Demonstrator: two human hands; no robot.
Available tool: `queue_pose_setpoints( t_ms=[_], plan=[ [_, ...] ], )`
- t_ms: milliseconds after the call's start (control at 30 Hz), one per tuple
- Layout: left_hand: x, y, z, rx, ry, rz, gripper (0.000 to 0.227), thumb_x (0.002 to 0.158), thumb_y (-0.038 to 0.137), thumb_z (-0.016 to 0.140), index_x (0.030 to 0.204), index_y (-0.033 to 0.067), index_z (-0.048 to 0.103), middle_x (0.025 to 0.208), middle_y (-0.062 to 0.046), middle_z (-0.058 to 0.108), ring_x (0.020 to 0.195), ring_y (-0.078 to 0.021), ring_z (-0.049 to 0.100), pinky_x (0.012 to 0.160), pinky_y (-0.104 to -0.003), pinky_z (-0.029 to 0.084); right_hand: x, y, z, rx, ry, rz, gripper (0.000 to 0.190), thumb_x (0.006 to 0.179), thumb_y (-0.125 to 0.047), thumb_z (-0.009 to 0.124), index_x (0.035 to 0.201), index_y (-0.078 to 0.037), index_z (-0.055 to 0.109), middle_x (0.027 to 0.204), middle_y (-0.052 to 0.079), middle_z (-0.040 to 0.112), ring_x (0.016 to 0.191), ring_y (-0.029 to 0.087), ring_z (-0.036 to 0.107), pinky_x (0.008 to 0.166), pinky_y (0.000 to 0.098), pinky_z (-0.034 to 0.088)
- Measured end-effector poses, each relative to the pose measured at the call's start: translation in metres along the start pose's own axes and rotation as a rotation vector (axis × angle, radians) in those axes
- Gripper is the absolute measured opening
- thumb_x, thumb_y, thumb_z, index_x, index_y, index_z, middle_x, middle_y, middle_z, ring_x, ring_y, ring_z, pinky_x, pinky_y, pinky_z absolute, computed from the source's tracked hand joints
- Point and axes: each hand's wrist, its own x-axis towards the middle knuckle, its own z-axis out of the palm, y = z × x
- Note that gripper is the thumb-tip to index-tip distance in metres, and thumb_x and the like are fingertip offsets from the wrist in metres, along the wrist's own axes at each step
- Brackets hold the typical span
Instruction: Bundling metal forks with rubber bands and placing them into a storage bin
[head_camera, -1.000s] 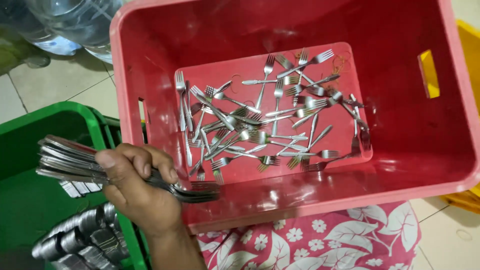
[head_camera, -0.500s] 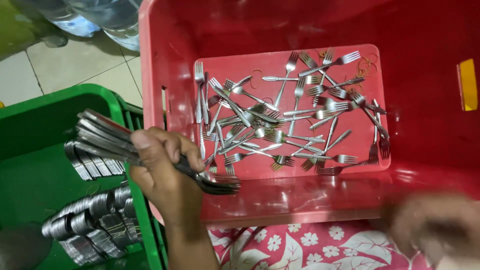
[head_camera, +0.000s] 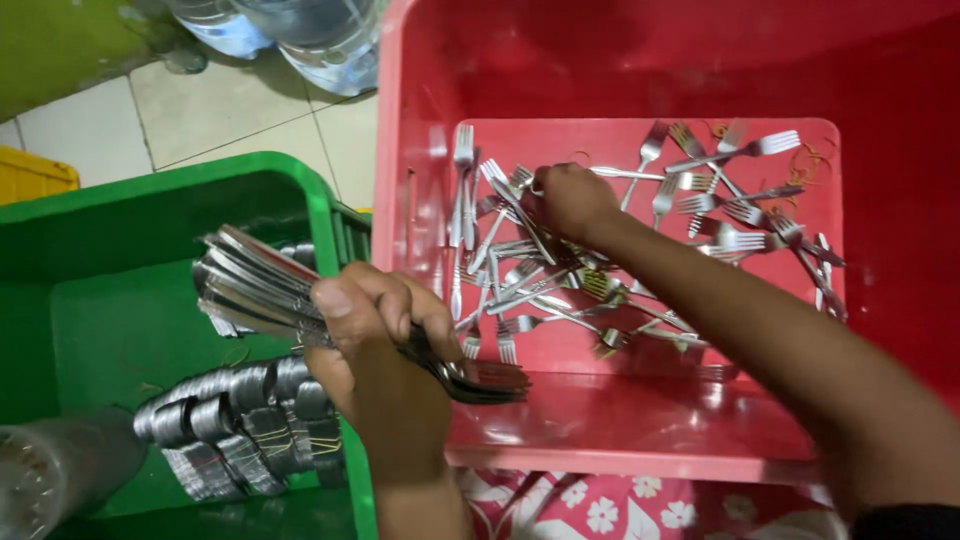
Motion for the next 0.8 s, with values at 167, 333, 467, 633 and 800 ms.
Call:
queue_pose_setpoints(
  t_ms=[167, 333, 467, 633, 800],
  plan=[
    [0.008, 0.009, -0.014, -0.035, 0.047, 0.010, 0.046, 0.098, 0.054, 0.044, 0.073, 0.0165, 0.042, 0.049, 0.000, 0.041, 0.038, -0.0106, 0.035, 0.037, -0.025, 0.032, 0.031, -0.034, 0.029, -0.083, -0.020, 0.060, 0.050, 0.094, -0.053, 0.068, 0.113, -0.007, 0.066, 0.105, 0.013, 0.072, 0.089, 0.034, 0.071, 0.079, 0.0488, 0.056],
    [0.013, 0.007, -0.021, -0.107, 0.047, 0.021, 0.046, 0.098, 0.055, 0.043, 0.070, 0.0189, 0.042, 0.047, 0.001, 0.041, 0.039, -0.0111, 0.037, 0.040, -0.026, 0.033, 0.029, -0.046, 0.026, -0.061, -0.118, 0.054, 0.032, 0.096, -0.033, 0.067, 0.120, -0.012, 0.066, 0.106, 0.013, 0.072, 0.083, 0.029, 0.072, 0.072, 0.0469, 0.058],
    [0.009, 0.012, -0.017, -0.146, 0.042, -0.015, 0.043, 0.101, 0.049, 0.039, 0.072, 0.0169, 0.043, 0.051, 0.002, 0.043, 0.039, -0.0091, 0.037, 0.038, -0.026, 0.028, 0.024, -0.028, 0.022, -0.009, -0.208, 0.063, 0.032, 0.103, -0.024, 0.057, 0.132, -0.008, 0.054, 0.104, 0.018, 0.073, 0.080, 0.030, 0.072, 0.071, 0.0474, 0.062],
    [0.010, 0.017, -0.016, -0.237, 0.024, -0.006, 0.042, 0.102, 0.045, 0.038, 0.073, 0.0163, 0.043, 0.047, 0.001, 0.041, 0.039, -0.0101, 0.033, 0.042, -0.025, 0.030, 0.011, 0.011, 0.002, 0.140, -0.217, 0.082, 0.072, 0.096, -0.023, 0.070, 0.151, 0.000, 0.030, 0.107, 0.020, 0.076, 0.076, 0.030, 0.077, 0.067, 0.0385, 0.066],
    [0.011, 0.023, -0.013, -0.304, 0.026, -0.068, 0.043, 0.103, 0.043, 0.037, 0.072, 0.0149, 0.043, 0.050, -0.002, 0.046, 0.038, -0.0105, 0.034, 0.038, -0.025, 0.031, 0.010, 0.093, 0.001, -0.004, -0.075, 0.204, 0.052, 0.089, -0.041, 0.077, 0.130, -0.011, 0.066, 0.108, 0.015, 0.077, 0.089, 0.033, 0.076, 0.078, 0.0452, 0.059]
  ],
)
